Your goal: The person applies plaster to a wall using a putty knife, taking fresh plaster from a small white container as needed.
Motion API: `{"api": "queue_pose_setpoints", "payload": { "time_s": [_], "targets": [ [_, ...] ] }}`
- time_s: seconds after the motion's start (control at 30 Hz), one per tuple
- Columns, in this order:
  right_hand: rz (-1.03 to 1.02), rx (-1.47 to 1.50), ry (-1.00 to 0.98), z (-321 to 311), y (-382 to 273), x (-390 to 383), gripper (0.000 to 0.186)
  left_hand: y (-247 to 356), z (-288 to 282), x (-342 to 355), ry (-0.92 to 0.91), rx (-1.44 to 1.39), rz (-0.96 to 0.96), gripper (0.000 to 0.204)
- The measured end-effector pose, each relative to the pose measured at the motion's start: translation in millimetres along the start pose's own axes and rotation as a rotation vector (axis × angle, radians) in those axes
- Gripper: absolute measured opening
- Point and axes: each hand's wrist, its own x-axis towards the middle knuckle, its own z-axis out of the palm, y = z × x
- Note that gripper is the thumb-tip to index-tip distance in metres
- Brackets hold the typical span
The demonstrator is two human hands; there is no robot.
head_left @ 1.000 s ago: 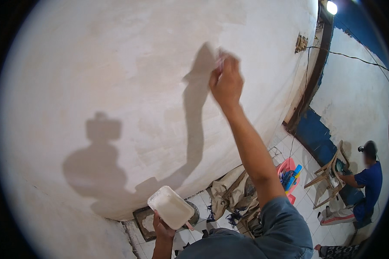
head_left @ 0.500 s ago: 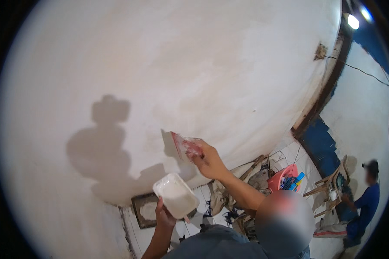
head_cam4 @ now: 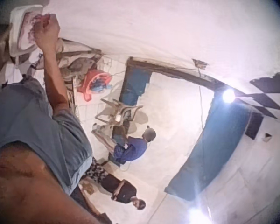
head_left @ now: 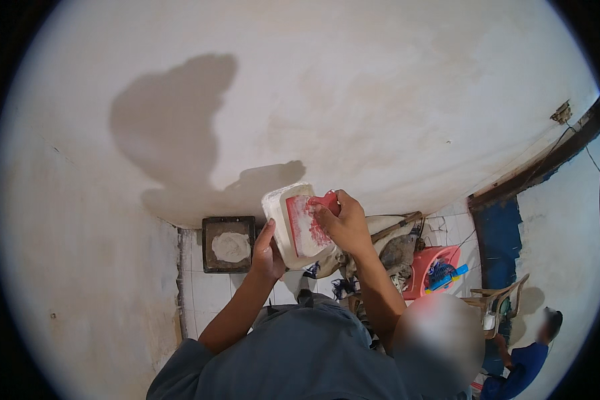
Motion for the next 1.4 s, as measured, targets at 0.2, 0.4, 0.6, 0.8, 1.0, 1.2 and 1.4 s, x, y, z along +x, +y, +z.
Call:
{"api": "queue_pose_setpoints", "payload": {
  "time_s": [0.2,0.4,0.6,0.8,1.0,1.2,1.4],
  "targets": [
    [-0.082,-0.190,-0.019,12.9,-15.1,3.1,0.023,-5.1,-11.2,6.7,-0.015,-0.076,-0.028,0.040],
    [-0.090,-0.256,-0.031,18.9,-8.9,8.2,0.022,-11.5,-11.5,12.2,-0.046,-0.104,-0.011,0.040],
    [-0.060,-0.192,-0.083,20.7,-2.5,9.0,0.023,-11.6,-2.6,8.0,-0.015,-0.064,-0.019,0.036],
    [-0.033,-0.126,-0.116,21.9,-12.1,1.5,0.024,-13.7,-4.7,7.8,-0.007,0.005,0.009,0.035],
    [-0.012,-0.002,-0.066,14.2,3.6,1.0,0.021,-12.2,-10.9,9.6,-0.032,-0.085,-0.027,0.038],
    [0.058,0.121,0.045,0.5,8.6,-0.1,0.020,-5.0,-9.9,3.2,-0.020,-0.108,-0.057,0.045],
    [0.091,0.356,0.130,-0.6,-9.2,-10.9,0.010,1.0,-16.1,-2.6,-0.082,-0.076,-0.058,0.051]
  ]
}}
